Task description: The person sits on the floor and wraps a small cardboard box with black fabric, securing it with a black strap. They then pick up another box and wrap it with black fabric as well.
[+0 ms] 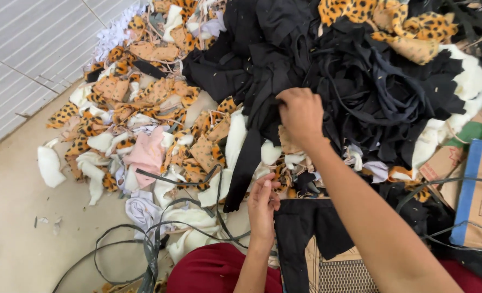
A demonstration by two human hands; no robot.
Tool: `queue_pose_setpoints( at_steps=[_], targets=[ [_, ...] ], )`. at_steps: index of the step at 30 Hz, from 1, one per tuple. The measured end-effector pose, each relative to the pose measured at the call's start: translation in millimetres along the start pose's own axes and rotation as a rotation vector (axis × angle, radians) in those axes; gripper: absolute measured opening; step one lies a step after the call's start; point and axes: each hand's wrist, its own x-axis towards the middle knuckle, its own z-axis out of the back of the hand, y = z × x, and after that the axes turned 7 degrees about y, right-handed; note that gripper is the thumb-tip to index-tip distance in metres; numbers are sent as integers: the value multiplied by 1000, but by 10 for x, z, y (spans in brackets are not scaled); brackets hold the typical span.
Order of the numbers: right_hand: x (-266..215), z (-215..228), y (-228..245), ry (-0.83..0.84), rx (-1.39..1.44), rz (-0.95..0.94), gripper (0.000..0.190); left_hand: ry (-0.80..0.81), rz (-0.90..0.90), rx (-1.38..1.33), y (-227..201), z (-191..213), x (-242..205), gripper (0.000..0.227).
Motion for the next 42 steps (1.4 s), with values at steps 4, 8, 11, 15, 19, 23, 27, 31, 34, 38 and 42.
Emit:
queue_pose_setpoints(
  at_steps=[4, 8, 11, 15, 19, 23, 27, 31, 34, 38, 42],
  targets=[
    [50, 267, -208, -9, 354, -68, 27, -2, 9, -74, -30, -31, 13, 34],
    [-68, 771, -151, 60, 481, -46, 26, -2, 26, -73, -49, -68, -6, 34],
    [-210, 822, -172, 111, 516, -30, 29, 9, 21, -71, -39, -76, -42, 36],
    [-334, 801, -161, 36, 580, -21, 26, -14, 11, -40, -15, -65, -56, 33],
    [-341, 814, -344, -77, 736, -146, 18, -20, 6, -74, -2, -48, -35, 33],
    [-302, 809, -522, -147, 1038, -291, 18, -10, 7, -86, -13, -48, -19, 32],
    [-351, 1005, -531, -114, 1349, -434, 10, -6, 21, -92, -22, -47, -29, 33],
    [-409, 1179, -547, -106, 1438, -466, 8, 6, 8, -99, -2, -31, -25, 34],
    [-426, 1523, -289, -121, 1537, -518, 26, 4, 45, -163, -65, -57, -48, 34],
    [-463, 1793, -200, -91, 1600, -486, 29, 20, 35, -178, -15, -34, -24, 32],
    [-491, 1976, -140, -95, 1772, -434, 25, 36, 36, -190, -12, -33, -34, 34]
  ],
)
